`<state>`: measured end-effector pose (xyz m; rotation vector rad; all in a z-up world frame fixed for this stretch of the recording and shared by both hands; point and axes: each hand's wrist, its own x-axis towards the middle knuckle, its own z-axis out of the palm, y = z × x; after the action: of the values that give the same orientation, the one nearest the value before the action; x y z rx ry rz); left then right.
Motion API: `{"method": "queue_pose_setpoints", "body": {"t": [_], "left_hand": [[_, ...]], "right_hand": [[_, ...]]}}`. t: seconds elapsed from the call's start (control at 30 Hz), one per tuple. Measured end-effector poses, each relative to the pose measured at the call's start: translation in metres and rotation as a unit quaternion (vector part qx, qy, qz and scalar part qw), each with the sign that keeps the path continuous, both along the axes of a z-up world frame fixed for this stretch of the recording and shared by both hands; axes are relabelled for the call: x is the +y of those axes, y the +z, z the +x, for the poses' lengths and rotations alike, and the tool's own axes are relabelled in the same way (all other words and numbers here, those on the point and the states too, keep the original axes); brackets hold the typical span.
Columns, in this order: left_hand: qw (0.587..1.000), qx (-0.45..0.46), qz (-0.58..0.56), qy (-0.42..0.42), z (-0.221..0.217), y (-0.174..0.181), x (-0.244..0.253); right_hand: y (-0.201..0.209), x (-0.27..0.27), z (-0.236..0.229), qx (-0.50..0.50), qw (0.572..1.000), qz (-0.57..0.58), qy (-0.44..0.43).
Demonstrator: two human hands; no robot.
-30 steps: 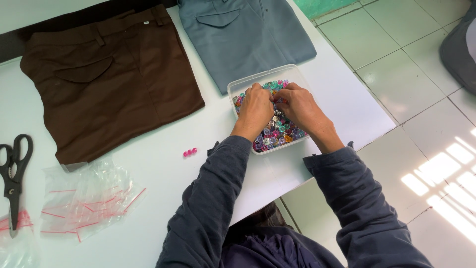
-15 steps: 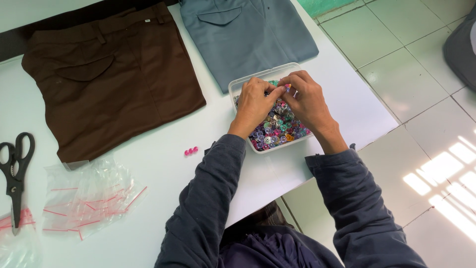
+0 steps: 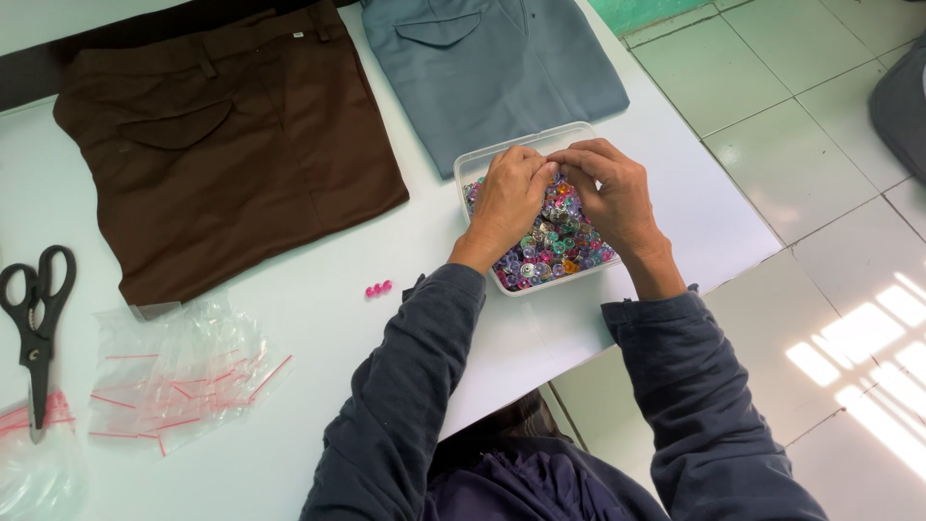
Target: The person sorts small colorful buttons from a plastic container into small ziplock bags on a white table. They handle the buttons by hand, placing them into bags and occasionally adjusting the bags. Folded trousers and scissors are visible on the table.
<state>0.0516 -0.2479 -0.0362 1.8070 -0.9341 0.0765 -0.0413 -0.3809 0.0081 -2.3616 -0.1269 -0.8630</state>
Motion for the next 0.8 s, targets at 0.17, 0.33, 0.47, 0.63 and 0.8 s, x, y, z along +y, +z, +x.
{"method": "queue_pose_setpoints", "body": {"t": [0.17, 0.33, 0.47, 0.63, 0.8], "left_hand": [[0.996, -0.067, -0.027, 0.053, -0.006, 0.016, 0.012], [0.992, -0.092, -0.038, 0.078, -0.013, 0.042, 0.067], [0.995, -0.054, -0.075, 0.037, -0.009, 0.054, 0.132], [0.997, 0.003, -0.055, 0.047, -0.023, 0.053, 0.214], [0.997, 0.065, -0.023, 0.046, -0.044, 0.05, 0.257]], "right_hand": [[0.015, 0.011, -0.007, -0.027, 0.999, 0.013, 0.034], [0.034, 0.051, -0.017, -0.02, 0.995, 0.035, 0.089], [0.045, 0.099, -0.007, -0.017, 0.99, 0.018, 0.136], [0.037, 0.157, 0.007, -0.006, 0.981, -0.001, 0.192], [0.016, 0.194, 0.012, 0.014, 0.976, 0.0, 0.217]]}}
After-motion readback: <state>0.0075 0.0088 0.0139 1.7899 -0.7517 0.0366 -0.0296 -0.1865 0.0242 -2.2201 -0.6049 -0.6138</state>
